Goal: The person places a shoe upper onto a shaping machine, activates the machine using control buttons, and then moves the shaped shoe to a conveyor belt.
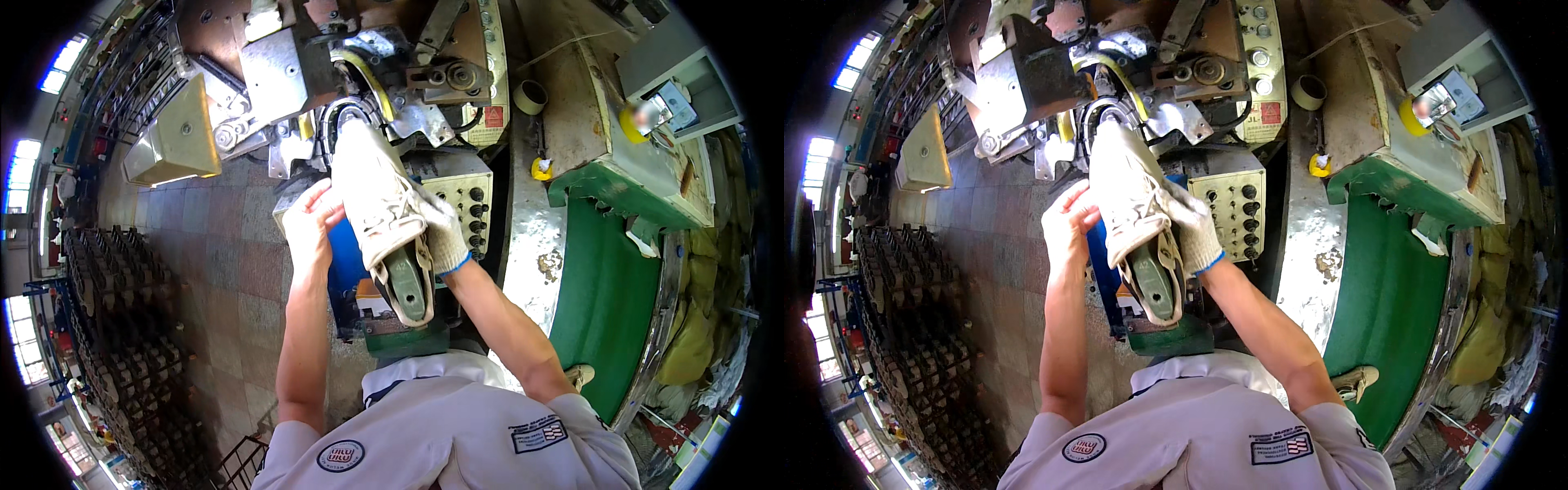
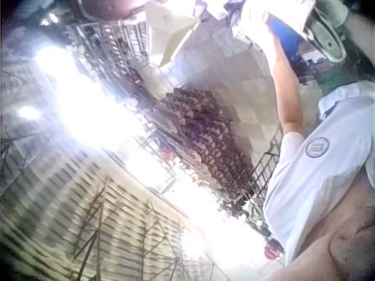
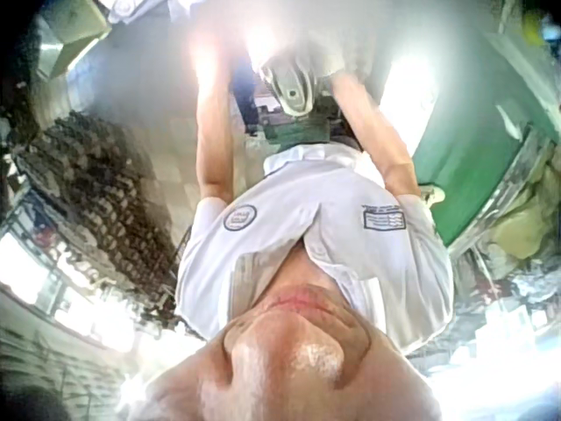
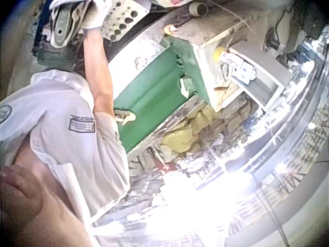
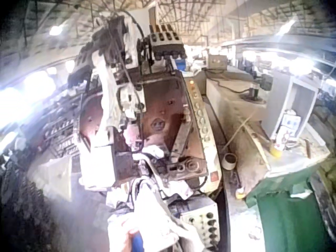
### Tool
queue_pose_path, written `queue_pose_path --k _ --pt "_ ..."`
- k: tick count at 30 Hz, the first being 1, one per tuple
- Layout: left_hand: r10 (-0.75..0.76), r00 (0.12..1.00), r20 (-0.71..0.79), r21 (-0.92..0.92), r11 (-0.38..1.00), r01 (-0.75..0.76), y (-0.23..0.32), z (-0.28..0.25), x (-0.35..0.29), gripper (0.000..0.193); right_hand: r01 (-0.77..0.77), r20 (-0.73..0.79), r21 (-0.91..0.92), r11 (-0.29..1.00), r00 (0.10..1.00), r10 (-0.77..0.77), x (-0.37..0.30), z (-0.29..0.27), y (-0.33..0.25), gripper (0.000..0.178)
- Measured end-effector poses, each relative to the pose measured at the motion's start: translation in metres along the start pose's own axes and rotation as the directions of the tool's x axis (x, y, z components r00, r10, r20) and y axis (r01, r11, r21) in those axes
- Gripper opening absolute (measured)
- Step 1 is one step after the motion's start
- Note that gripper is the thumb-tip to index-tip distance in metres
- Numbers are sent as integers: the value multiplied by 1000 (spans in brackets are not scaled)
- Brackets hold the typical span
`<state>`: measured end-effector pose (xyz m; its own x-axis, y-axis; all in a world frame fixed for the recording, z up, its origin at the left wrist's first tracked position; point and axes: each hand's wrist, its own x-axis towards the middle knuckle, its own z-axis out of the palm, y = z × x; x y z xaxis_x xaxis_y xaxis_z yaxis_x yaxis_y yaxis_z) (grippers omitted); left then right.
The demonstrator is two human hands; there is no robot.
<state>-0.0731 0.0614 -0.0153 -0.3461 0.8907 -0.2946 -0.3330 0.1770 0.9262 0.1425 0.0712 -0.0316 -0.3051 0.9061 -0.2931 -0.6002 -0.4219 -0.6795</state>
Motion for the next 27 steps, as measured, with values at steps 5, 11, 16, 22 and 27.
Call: queue_pose_path --k 5,11,16,22,27 --pt "88 996 8 -187 979 -85 4 0 16 54 234 36 -123 964 972 -231 43 8 15 45" --pt "-51 993 102 -278 957 78 -28 14 7 42 174 -79 -3 985 982 -174 65 6 38 41" --pt "-141 974 177 -291 938 189 -62 2 8 42 116 -88 108 987 990 -106 65 14 43 38" --pt "-111 969 221 -251 953 167 -72 -11 22 38 171 -128 73 983 979 -161 71 13 57 32" --pt "-67 976 208 -255 959 120 -76 -4 23 43 209 -203 13 978 958 -202 68 19 51 34"
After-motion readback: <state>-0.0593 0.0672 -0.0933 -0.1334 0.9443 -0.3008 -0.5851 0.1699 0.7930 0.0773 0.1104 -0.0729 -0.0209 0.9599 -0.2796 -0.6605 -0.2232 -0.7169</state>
